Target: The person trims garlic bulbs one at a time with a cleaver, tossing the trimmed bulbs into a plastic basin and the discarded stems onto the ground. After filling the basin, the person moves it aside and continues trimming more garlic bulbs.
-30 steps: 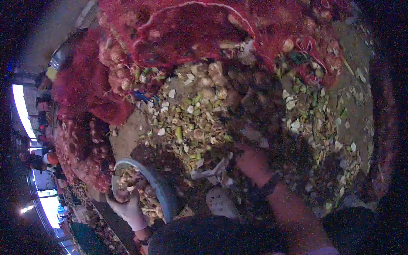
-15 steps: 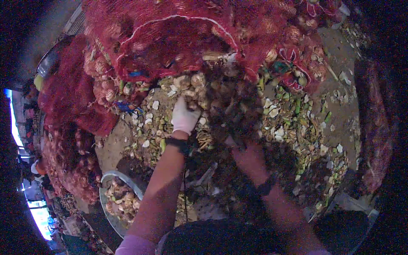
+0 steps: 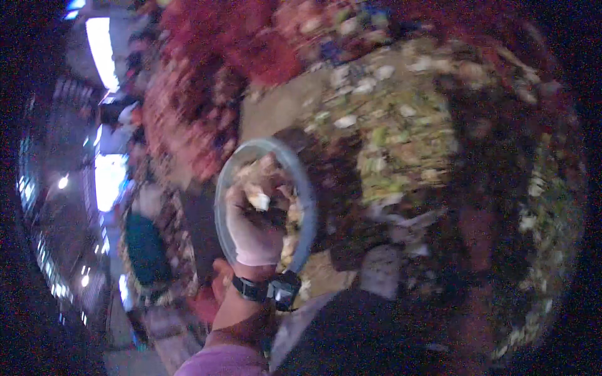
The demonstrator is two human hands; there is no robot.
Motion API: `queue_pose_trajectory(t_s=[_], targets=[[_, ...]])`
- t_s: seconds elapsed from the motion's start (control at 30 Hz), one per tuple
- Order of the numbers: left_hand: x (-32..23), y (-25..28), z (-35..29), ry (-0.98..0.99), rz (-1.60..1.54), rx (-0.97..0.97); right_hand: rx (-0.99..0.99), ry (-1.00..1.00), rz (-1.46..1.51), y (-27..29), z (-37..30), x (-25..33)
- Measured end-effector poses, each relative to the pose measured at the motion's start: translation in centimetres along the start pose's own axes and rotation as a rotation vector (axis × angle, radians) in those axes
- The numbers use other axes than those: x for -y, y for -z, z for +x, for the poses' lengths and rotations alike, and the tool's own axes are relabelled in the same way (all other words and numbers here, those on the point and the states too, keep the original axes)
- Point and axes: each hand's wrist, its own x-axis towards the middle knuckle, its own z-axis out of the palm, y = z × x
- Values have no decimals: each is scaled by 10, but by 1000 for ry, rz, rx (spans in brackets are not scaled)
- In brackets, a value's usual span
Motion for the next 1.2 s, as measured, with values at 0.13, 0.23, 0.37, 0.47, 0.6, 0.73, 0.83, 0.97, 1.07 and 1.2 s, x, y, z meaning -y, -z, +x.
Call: queue_pose_trajectory(t_s=[0.13, 0.23, 0.37, 0.47, 0.6, 0.73, 0.83, 0.97, 1.07, 1.2], targets=[[-88, 143, -30, -200, 102, -294, 1, -246, 182, 12, 13, -12], [-137, 253, -80, -178, 336, -943, 10, -279, 224, 10, 15, -9], [-119, 234, -78, -378, 929, -1091, 33, -320, 190, 1, 16, 18], [-57, 60, -11, -677, 567, -472, -108, -8, 7, 14, 18, 57], [33, -95, 84, -486, 873, 41, 332, -401, -233, 26, 11, 36], [130, -192, 186, -422, 995, 317, -17, -117, -227, 19, 5, 15], [183, -229, 229, -402, 1297, 258, 21, -248, -26, 63, 24, 71], [242, -227, 306, -1049, 1287, 605, -24, -437, 235, 66, 20, 76], [233, -236, 329, -831, 1509, 807, -79, -435, 339, 65, 23, 76], [202, -224, 322, -493, 1669, 1010, -30, -608, 383, 86, 35, 98]])
